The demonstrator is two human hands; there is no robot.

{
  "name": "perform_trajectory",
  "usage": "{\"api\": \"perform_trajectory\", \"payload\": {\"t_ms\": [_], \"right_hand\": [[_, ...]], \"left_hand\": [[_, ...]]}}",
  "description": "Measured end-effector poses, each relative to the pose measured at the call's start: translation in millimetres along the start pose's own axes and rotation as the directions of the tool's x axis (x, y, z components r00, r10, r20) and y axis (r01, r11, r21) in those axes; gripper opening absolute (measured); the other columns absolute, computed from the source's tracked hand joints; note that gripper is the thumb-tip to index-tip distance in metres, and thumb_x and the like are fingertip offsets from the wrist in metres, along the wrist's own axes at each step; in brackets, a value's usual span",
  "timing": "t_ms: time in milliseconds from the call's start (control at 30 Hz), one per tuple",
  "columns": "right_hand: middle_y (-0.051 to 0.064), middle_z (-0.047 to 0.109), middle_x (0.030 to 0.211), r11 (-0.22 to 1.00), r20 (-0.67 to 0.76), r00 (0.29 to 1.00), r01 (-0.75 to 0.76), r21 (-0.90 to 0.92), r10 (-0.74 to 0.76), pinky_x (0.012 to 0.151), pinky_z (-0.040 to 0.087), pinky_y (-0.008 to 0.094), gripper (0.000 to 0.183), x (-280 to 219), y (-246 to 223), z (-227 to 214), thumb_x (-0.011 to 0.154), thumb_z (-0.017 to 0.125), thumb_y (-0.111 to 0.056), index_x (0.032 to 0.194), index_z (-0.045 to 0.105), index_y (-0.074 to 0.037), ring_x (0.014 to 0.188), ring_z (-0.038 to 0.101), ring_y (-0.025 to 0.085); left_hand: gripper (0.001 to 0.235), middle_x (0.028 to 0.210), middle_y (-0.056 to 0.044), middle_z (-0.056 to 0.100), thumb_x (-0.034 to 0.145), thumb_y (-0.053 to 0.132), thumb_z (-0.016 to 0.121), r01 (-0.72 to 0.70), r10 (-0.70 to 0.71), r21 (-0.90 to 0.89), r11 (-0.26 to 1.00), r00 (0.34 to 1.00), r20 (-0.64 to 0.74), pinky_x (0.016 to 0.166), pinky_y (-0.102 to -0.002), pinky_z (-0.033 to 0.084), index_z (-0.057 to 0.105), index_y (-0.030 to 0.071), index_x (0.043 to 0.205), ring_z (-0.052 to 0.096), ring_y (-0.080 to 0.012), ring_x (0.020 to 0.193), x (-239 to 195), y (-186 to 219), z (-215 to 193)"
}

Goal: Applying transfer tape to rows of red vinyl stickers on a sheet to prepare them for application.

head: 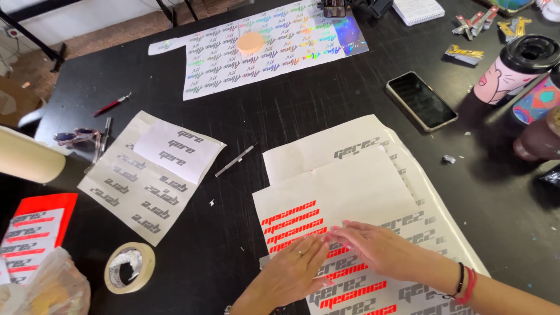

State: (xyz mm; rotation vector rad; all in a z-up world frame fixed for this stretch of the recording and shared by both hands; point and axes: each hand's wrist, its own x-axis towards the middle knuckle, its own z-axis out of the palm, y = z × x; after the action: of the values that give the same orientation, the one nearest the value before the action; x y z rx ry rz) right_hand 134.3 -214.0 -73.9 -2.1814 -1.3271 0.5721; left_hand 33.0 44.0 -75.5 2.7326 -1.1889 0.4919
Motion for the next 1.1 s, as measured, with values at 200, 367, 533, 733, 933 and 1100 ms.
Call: {"api": "perform_trajectory", "payload": {"t_ms": [200, 367, 533, 733, 933, 1100], "right_hand": [[0.009, 0.063, 0.149, 1.000, -0.063, 0.998, 0.019, 0.000, -0.019, 0.111, 0.047, 0.048, 0.035, -1.0, 4.3, 5.2, 0.105, 0.049, -0.014, 0.140, 0.050, -0.007, 0.147, 0.045, 0.033], [0.015, 0.063, 0.145, 0.989, -0.102, 0.993, 0.052, -0.137, -0.066, 0.103, 0.054, 0.050, 0.042, -1.2, 6.9, 12.0, 0.102, 0.058, -0.011, 0.142, 0.048, -0.002, 0.141, 0.050, 0.038], [0.011, 0.078, 0.119, 0.985, -0.097, 0.993, 0.044, -0.167, -0.061, 0.089, 0.062, 0.049, 0.050, -0.4, 8.0, 10.8, 0.101, 0.059, -0.009, 0.147, 0.042, -0.003, 0.139, 0.055, 0.038], [0.011, 0.068, 0.139, 0.986, -0.055, 0.998, 0.008, -0.165, -0.017, 0.090, 0.061, 0.048, 0.046, 1.9, 0.1, 6.5, 0.104, 0.053, -0.012, 0.148, 0.043, -0.003, 0.142, 0.051, 0.036], [0.015, 0.062, 0.146, 0.987, -0.079, 0.995, 0.041, -0.158, -0.054, 0.094, 0.060, 0.049, 0.045, 1.2, -4.4, 3.5, 0.103, 0.052, -0.008, 0.146, 0.045, 0.000, 0.141, 0.051, 0.039], [0.019, 0.064, 0.143, 0.976, -0.088, 0.991, 0.084, -0.201, -0.104, 0.102, 0.055, 0.049, 0.048, 2.4, -7.9, 4.3, 0.099, 0.052, 0.002, 0.146, 0.048, -0.003, 0.136, 0.055, 0.042]], "left_hand": [[0.082, 0.160, -0.018, 0.049, 0.104, 0.067, 0.037, 0.036, -0.039, 0.031, 0.999, 0.993, 0.112, 0.108, -0.058, 0.045, 0.057, 0.000, 0.147, 0.049, -0.0264, 0.144, -5.0, -4.3, 9.7], [0.088, 0.155, -0.012, 0.053, 0.098, 0.075, 0.042, 0.018, -0.024, 0.094, 0.995, 0.998, 0.063, 0.107, -0.058, 0.044, 0.056, 0.003, 0.148, 0.051, -0.0209, 0.140, -13.4, -9.7, 8.0], [0.072, 0.140, -0.013, 0.063, 0.104, 0.068, 0.044, 0.034, -0.032, 0.044, 0.998, 0.999, -0.039, 0.099, -0.058, 0.048, 0.063, 0.004, 0.130, 0.059, -0.0247, 0.127, -22.5, -12.1, -5.5], [0.068, 0.143, -0.012, 0.060, 0.100, 0.066, 0.062, 0.037, -0.041, 0.041, 0.998, 0.994, 0.105, 0.100, -0.054, 0.042, 0.060, 0.006, 0.131, 0.053, -0.0227, 0.132, -49.2, -15.3, -24.5], [0.061, 0.146, -0.008, 0.060, 0.107, 0.061, 0.054, 0.101, -0.109, 0.057, 0.993, 0.981, 0.158, 0.099, -0.056, 0.041, 0.063, 0.006, 0.131, 0.039, -0.0202, 0.146, -90.2, -12.2, -23.9], [0.058, 0.151, -0.001, 0.061, 0.112, 0.057, 0.041, 0.212, -0.217, 0.115, 0.971, 0.975, 0.041, 0.099, -0.054, 0.038, 0.066, 0.008, 0.131, 0.051, -0.0242, 0.116, -132.5, -1.6, -5.8]]}}
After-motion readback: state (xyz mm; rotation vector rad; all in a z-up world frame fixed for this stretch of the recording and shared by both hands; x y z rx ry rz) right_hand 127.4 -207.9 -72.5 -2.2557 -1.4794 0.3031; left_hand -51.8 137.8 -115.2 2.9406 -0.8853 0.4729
